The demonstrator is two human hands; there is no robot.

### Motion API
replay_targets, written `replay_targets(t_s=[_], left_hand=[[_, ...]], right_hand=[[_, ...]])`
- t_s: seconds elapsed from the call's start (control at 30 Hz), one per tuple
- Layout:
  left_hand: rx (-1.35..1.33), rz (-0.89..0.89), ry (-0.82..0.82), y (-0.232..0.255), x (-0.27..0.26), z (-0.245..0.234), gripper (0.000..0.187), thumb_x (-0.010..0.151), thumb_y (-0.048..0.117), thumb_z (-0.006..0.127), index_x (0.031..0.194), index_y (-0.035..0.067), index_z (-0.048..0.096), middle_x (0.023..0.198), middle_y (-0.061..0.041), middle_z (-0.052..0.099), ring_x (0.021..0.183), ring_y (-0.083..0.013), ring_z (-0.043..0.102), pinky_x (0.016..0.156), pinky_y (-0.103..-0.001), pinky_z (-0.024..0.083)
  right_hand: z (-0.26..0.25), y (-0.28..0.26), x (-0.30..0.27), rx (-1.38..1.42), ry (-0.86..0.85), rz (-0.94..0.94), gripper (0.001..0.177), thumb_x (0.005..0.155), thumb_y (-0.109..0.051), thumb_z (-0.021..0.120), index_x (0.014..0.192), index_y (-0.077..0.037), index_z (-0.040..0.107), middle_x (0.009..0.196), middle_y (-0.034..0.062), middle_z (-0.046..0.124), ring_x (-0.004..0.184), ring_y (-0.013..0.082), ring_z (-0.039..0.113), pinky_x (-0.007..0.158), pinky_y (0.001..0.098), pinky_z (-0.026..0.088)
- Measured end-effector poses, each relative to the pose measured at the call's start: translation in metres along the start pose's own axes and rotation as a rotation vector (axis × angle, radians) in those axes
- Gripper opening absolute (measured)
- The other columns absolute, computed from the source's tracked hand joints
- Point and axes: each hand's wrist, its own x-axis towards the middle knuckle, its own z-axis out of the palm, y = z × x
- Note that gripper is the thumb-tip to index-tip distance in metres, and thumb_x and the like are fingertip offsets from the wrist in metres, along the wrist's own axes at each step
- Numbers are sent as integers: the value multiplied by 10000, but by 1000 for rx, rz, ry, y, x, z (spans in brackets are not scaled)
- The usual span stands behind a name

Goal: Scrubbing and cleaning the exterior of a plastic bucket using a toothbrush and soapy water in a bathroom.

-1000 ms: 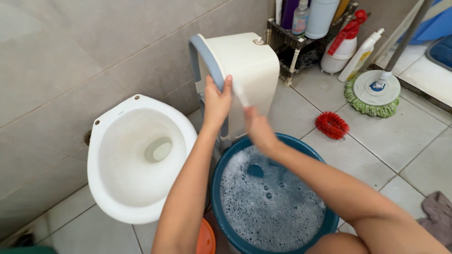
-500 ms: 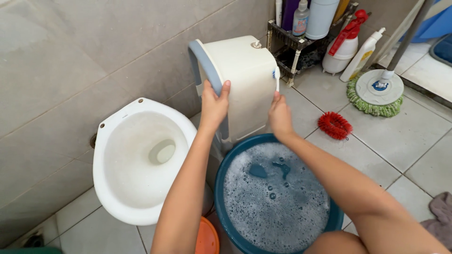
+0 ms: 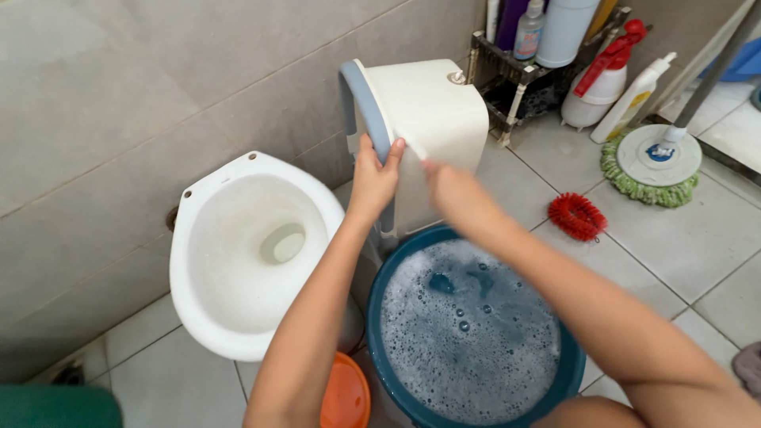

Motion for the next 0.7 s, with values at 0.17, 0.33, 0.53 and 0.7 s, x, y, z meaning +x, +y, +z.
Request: replay_targets(t_s=[0.17, 0.33, 0.53, 0.7], left_hand=[[-22, 23, -48, 9, -11, -3, 463, 994, 360, 665, 1217, -25, 534, 899, -132, 687, 774, -169, 609, 705, -320, 520], [-134, 50, -91, -7, -10, -12, 458, 991, 343, 666, 1215, -27, 516, 955, -115, 697, 816, -148, 640, 725, -303, 539], [-65, 58, -64, 5, -16, 1, 442, 993, 346, 666, 1205, -13, 521, 948, -121, 688, 812, -153, 629, 735, -302, 532], [-85, 18, -58, -7, -16, -7, 430, 981, 350, 670, 1161, -13, 525, 897, -116, 678, 775, -147, 630, 698, -305, 534]], right_hand=[[-24, 47, 25, -80, -37, 337, 601, 1146, -357, 296, 969, 56, 696, 874, 326, 699, 871, 483, 701, 798, 555, 563], [-2, -4, -14, -171, -39, -58, 585, 1133, -359, 363, 873, 11, 734, 830, 335, 688, 858, 497, 677, 855, 562, 526], [-35, 29, 11, -74, -15, 130, 560, 1109, -326, 306, 944, 52, 685, 836, 313, 695, 809, 488, 701, 758, 570, 563], [-11, 7, -3, -109, -20, 2, 540, 1105, -333, 341, 920, 28, 697, 857, 322, 695, 835, 492, 690, 809, 568, 541]])
